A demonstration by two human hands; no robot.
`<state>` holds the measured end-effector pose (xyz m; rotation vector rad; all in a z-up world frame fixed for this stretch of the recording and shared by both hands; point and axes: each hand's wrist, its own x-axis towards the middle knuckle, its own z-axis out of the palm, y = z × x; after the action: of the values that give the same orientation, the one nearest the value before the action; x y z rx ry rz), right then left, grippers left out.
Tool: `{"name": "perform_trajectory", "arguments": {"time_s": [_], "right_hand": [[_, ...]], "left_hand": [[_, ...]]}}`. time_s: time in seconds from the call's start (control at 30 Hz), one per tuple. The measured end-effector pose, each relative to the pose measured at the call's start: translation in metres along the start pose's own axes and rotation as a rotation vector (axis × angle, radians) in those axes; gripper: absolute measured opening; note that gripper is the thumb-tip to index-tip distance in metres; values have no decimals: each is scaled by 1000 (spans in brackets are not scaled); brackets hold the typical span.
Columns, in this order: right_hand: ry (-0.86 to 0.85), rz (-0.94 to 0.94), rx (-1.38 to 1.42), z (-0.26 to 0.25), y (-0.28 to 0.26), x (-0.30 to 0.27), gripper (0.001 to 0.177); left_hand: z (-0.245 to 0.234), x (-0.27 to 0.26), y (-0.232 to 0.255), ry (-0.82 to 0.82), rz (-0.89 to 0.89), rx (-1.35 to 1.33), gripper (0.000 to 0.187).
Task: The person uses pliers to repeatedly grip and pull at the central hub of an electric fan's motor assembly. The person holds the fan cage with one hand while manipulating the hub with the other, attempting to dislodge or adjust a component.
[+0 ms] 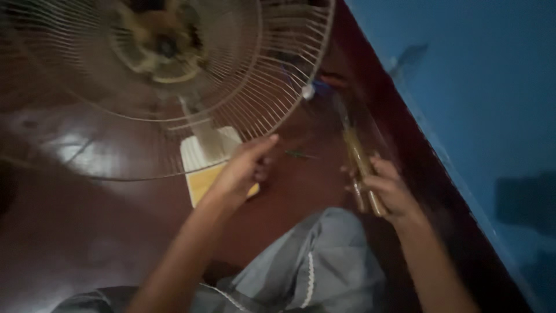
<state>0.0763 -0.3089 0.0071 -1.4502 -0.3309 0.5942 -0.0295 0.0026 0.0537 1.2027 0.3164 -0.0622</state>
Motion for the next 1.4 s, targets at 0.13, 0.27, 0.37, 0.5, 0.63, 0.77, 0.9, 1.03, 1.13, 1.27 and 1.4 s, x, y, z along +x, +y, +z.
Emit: {"name": "perform_trajectory", "arguments": {"time_s": [0.13, 0.27, 0.37, 0.5, 0.63, 0.77, 0.9, 1.03, 1.13, 1.27, 1.4], "right_hand": [[-464, -165, 456, 89, -93, -13, 46], [-560, -54, 513, 167, -148, -1, 40], [-619, -92, 525, 208, -169, 10, 28], [-433, 38, 493, 239, -185, 10, 24], [-426, 45, 487, 248, -192, 9, 24], [-374, 33, 520, 250, -192, 14, 24], [-386, 64, 523, 255, -198, 20, 27], [-388, 51, 422, 256, -204, 21, 31], [-347, 10, 310, 254, -203, 23, 15], [-402, -59, 211, 248, -198, 31, 6], [-402, -41, 86, 243, -198, 38, 8]], "left_hand": [[24, -32, 42, 55, 246, 194, 55], [17, -66, 94, 104, 276, 114, 60], [0, -83, 122, 109, 350, 147, 64], [-12, -88, 138, 221, 271, 207, 59], [-18, -85, 140, 163, 286, 157, 59], [-23, -81, 140, 133, 304, 120, 59], [-23, -81, 145, 154, 282, 141, 54], [-26, -79, 144, 109, 274, 84, 55], [-24, -72, 138, 42, 268, -30, 59], [-18, -58, 132, 60, 226, -95, 65], [-16, -54, 130, 35, 270, -113, 66]]}}
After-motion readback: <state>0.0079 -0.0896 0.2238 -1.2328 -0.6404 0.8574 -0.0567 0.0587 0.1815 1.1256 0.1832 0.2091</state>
